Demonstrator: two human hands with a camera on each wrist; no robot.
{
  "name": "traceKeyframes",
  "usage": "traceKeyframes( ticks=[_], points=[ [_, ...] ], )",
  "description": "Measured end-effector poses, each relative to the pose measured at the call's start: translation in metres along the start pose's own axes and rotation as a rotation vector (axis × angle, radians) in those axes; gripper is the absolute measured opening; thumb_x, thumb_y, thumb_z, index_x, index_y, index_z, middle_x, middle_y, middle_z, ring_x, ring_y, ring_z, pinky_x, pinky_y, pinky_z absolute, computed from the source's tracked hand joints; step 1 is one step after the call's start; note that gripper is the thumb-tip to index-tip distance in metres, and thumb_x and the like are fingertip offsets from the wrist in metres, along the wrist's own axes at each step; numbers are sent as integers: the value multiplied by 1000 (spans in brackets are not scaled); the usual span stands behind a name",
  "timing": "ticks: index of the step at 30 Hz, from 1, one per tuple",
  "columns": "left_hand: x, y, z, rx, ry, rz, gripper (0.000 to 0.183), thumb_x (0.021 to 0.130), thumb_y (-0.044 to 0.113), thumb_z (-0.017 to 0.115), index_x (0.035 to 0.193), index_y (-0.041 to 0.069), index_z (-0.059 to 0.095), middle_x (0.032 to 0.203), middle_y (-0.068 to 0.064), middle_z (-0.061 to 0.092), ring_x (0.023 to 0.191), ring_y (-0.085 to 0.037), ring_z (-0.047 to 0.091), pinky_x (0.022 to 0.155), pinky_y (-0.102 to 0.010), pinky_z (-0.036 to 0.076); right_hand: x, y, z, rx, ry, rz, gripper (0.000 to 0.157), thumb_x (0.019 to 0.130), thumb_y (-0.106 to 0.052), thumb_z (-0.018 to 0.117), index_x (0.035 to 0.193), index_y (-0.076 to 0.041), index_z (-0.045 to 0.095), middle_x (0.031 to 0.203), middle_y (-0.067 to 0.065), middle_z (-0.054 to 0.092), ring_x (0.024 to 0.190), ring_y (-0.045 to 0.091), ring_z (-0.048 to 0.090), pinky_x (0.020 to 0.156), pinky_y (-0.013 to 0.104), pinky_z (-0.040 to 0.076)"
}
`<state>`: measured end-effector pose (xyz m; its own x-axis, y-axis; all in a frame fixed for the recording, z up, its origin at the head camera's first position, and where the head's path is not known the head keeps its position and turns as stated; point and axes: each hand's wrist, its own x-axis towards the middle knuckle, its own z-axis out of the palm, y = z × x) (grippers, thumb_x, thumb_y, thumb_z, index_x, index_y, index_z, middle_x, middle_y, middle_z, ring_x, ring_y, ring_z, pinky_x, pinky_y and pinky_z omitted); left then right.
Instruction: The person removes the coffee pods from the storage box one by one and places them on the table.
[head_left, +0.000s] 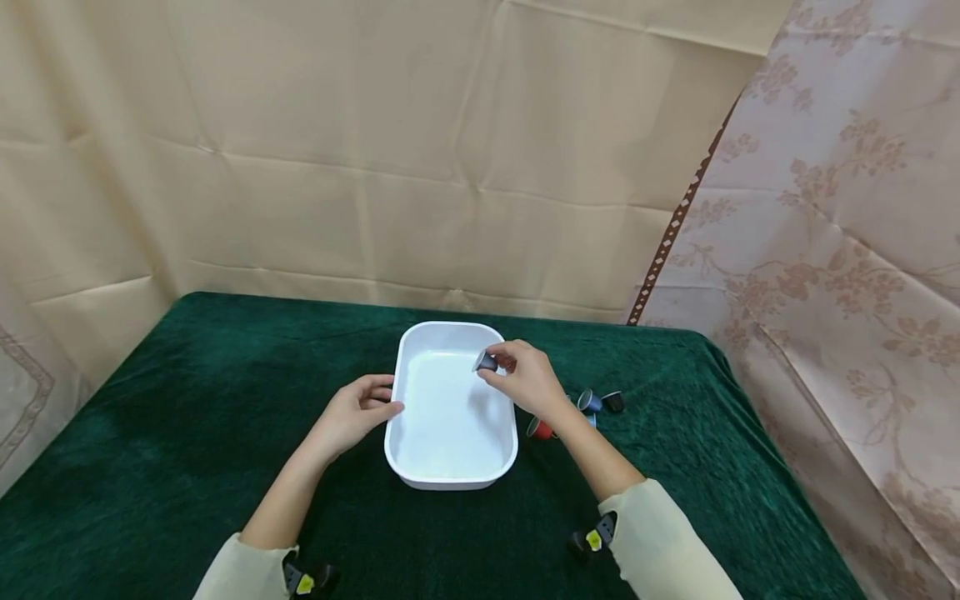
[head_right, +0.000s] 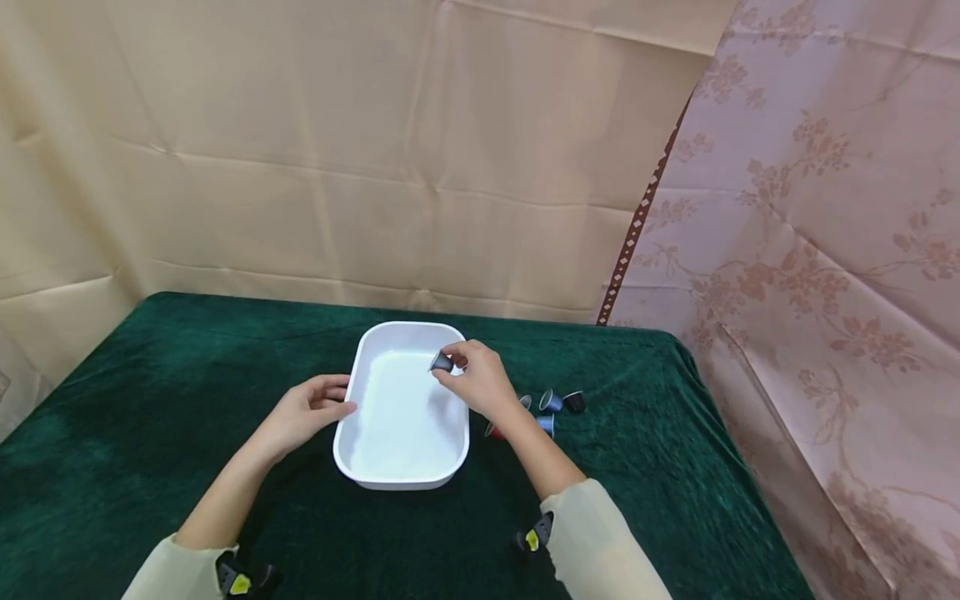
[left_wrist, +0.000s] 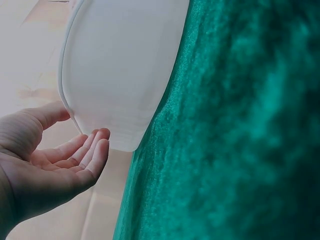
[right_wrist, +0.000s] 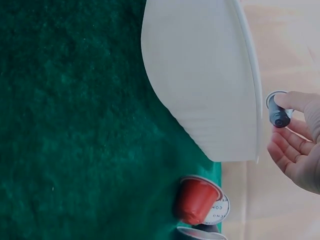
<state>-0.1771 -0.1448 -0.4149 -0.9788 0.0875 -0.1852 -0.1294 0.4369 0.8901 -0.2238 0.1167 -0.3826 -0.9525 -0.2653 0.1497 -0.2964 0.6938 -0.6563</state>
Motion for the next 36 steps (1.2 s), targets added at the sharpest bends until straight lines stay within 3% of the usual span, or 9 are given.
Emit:
traceKeyframes(
  ticks=[18,36],
  points=[
    [-1,-2,1,0,-7,-2,53,87,27,63,133,7,45,121,-16,57,102,-23,61,86,-38,54,-7,3,-14,-12,-10,49,36,83,-26,70,114,-10,65,106,7,62,94,22,60,81,34,55],
    [0,-1,1,0,-5,-2,51,89,25,62,134,8,45,121,-15,57,103,-23,61,88,-39,53,-14,10,-30,-30,25,13,34,84,-26,69,113,-9,65,108,8,63,94,20,61,83,36,55]
  ],
)
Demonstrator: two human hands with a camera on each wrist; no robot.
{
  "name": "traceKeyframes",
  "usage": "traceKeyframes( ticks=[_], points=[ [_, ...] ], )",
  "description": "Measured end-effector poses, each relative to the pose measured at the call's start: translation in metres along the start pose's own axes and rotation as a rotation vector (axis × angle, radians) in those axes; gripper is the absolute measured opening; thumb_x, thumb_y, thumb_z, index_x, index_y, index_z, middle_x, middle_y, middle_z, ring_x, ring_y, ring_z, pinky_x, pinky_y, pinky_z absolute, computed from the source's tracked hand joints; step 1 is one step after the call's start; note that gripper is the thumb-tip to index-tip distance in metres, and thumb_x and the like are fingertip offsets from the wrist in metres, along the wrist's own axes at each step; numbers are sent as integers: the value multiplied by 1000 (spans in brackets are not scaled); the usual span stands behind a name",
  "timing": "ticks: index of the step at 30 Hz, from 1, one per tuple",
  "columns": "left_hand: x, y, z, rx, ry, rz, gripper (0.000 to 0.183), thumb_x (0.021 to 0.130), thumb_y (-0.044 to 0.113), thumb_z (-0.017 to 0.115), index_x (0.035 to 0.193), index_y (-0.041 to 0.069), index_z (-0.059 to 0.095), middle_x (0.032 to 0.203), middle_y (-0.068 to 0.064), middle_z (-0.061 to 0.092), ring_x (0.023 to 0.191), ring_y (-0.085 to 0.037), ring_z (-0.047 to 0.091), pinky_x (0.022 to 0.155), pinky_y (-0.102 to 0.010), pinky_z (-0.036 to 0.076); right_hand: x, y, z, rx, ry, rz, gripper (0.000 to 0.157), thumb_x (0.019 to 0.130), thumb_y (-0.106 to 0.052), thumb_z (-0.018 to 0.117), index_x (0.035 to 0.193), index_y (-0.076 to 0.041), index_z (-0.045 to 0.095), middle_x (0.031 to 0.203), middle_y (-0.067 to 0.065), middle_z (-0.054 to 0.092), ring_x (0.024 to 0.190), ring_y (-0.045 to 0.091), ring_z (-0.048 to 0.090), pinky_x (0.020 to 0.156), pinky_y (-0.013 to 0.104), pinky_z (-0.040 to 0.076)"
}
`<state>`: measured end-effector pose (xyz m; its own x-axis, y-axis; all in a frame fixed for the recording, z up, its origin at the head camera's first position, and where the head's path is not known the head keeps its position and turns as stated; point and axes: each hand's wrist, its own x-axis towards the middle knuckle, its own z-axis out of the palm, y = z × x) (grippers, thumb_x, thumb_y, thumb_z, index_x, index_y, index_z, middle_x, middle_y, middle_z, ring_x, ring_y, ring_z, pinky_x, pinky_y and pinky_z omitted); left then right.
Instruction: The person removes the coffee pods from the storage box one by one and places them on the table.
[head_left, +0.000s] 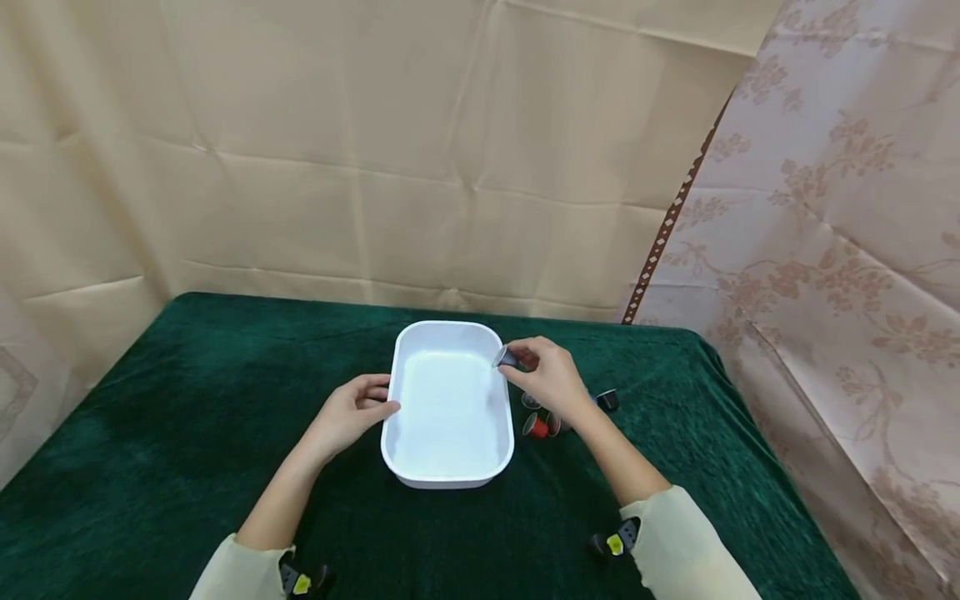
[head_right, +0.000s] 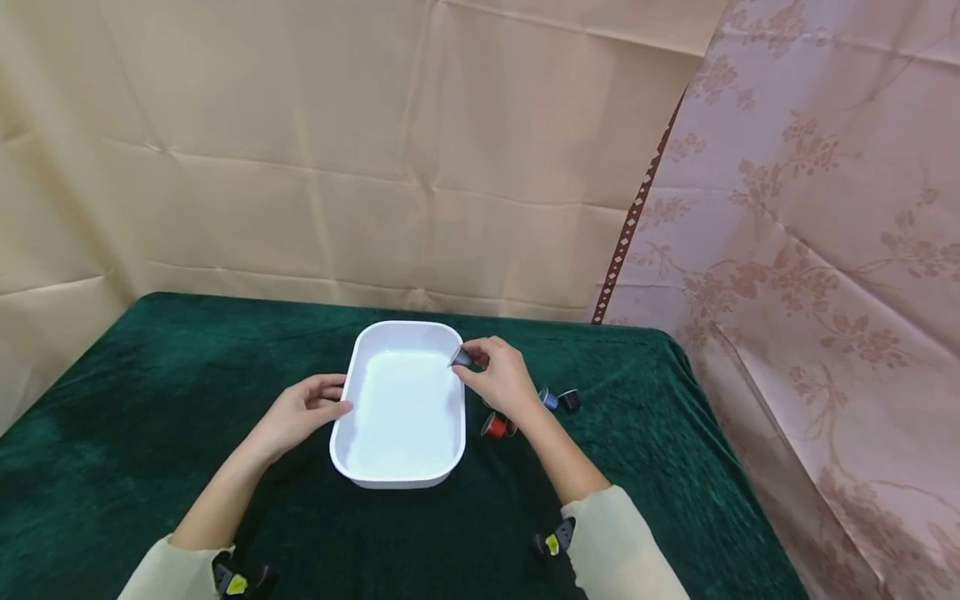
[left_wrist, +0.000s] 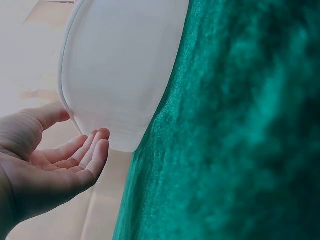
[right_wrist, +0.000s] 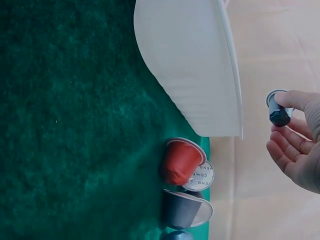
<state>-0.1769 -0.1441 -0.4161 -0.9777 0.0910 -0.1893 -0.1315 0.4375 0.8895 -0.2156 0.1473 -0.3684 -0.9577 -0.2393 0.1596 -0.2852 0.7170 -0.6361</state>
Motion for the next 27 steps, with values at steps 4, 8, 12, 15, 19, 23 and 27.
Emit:
traceKeyframes(
  ticks=[4,8,12,15,19,23,27],
  points=[
    [0,1,0,4,-1,-1,52,89,25,62,134,7,45,122,-16,57,103,-24,61,88,-40,53,-1,1,-3,1,6,-4,34,84,-26,69,113,-8,65,107,9,63,94,21,61,83,36,55],
    [1,1,0,5,-3,-2,52,89,25,62,134,7,44,122,-16,57,103,-24,61,88,-40,53,-2,3,-6,4,1,16,34,85,-27,68,114,-9,64,107,8,62,94,20,61,83,36,55],
    [2,1,0,1,-3,-4,51,89,24,62,134,8,44,122,-16,57,104,-24,61,89,-40,53,-3,5,-7,13,0,36,34,85,-28,68,114,-11,64,108,7,62,95,20,61,83,36,54],
    [2,1,-1,0,-1,-4,51,89,24,62,134,8,44,122,-16,57,104,-24,61,89,-40,53,-4,6,-7,18,-1,49,35,85,-28,68,115,-11,64,108,6,62,96,20,61,84,36,54],
    [2,0,0,0,-1,-3,52,88,25,62,134,8,44,122,-16,57,103,-24,61,88,-40,53,-5,7,-8,20,1,54,35,84,-28,68,115,-11,63,108,6,62,96,20,61,85,37,54],
    [2,-1,0,3,-3,-3,53,88,27,63,134,7,44,122,-16,57,103,-24,61,88,-40,53,-6,9,-9,20,9,56,36,84,-28,69,115,-11,63,109,6,63,97,20,61,85,37,54],
    [2,-1,0,4,-4,-6,54,88,27,63,134,7,44,122,-16,57,104,-24,61,88,-40,53,-7,11,-10,25,17,71,36,83,-28,69,115,-12,63,110,6,63,98,20,61,86,37,53]
  ],
)
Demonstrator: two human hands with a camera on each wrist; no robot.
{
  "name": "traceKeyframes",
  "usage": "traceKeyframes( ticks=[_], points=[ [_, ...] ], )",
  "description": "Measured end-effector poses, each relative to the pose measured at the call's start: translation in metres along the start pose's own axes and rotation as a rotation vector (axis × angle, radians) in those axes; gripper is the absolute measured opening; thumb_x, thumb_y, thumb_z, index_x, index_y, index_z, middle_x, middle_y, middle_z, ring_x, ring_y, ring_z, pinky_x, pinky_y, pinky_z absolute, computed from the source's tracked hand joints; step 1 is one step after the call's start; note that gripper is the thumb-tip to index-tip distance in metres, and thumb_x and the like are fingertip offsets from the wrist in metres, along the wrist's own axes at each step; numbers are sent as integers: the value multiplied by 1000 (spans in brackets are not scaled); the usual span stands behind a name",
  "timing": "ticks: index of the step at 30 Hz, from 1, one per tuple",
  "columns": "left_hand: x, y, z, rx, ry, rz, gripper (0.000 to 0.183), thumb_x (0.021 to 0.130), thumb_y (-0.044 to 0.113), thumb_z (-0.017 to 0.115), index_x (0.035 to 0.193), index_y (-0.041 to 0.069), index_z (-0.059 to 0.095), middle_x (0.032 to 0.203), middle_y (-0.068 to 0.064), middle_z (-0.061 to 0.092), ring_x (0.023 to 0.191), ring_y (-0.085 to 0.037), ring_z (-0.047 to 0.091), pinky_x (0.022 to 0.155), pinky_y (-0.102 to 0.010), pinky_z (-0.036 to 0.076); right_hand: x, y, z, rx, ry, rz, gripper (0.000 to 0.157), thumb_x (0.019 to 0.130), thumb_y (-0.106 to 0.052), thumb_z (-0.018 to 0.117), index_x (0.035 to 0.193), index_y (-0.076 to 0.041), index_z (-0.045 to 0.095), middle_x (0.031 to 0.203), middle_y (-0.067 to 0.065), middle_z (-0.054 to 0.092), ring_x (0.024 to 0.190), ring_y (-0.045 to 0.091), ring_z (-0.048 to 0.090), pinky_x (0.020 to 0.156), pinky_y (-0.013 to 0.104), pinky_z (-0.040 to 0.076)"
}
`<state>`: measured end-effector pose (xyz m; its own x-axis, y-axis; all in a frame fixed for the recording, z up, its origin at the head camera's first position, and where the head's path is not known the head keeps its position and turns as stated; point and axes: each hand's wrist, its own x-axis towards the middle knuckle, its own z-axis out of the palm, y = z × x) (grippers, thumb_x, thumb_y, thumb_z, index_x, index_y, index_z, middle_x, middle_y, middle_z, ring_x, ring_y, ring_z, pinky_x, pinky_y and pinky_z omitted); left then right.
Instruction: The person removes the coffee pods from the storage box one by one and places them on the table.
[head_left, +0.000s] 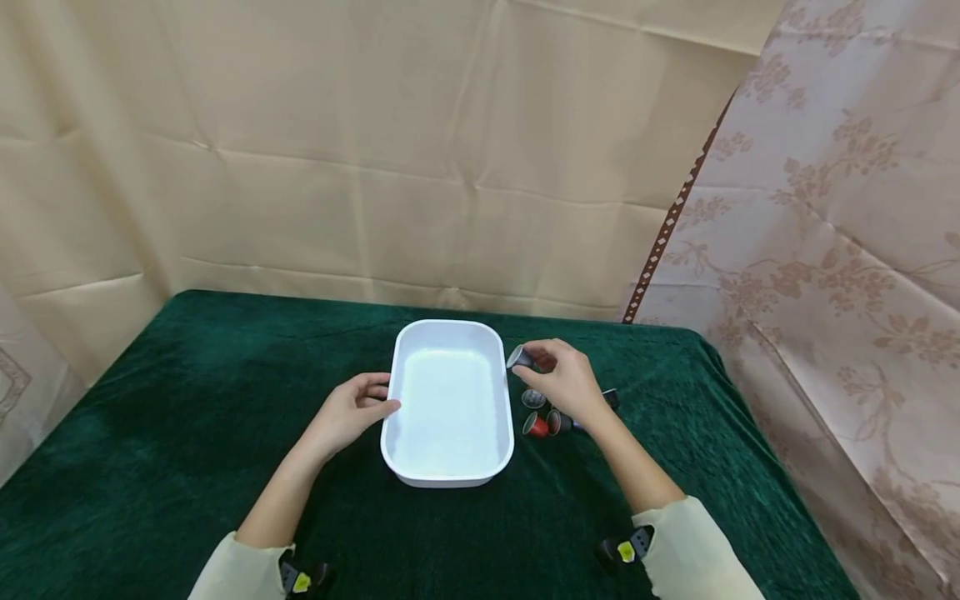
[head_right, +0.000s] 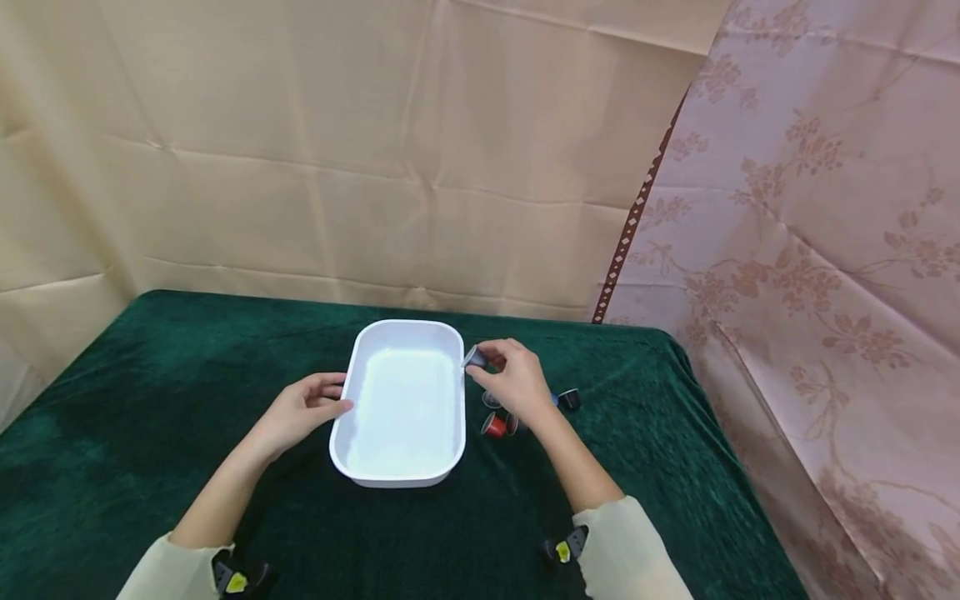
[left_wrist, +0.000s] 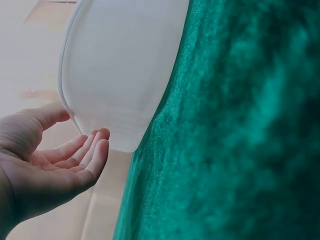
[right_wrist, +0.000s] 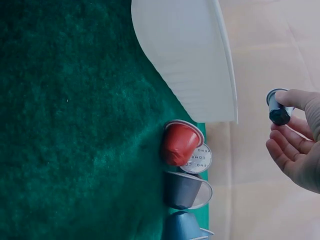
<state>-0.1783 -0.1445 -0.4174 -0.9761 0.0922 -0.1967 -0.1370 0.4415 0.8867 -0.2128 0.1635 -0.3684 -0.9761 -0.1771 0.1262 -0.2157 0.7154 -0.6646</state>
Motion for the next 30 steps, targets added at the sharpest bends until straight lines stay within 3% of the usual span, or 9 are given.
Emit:
traceKeyframes(
  ticks=[30],
  points=[
    [-2,0,0,4,-1,1,54,88,28,63,134,7,44,122,-16,57,103,-23,61,87,-39,54,-10,15,-12,17,35,34,38,85,-28,68,117,-10,62,113,10,62,97,22,61,85,38,54]
  ],
)
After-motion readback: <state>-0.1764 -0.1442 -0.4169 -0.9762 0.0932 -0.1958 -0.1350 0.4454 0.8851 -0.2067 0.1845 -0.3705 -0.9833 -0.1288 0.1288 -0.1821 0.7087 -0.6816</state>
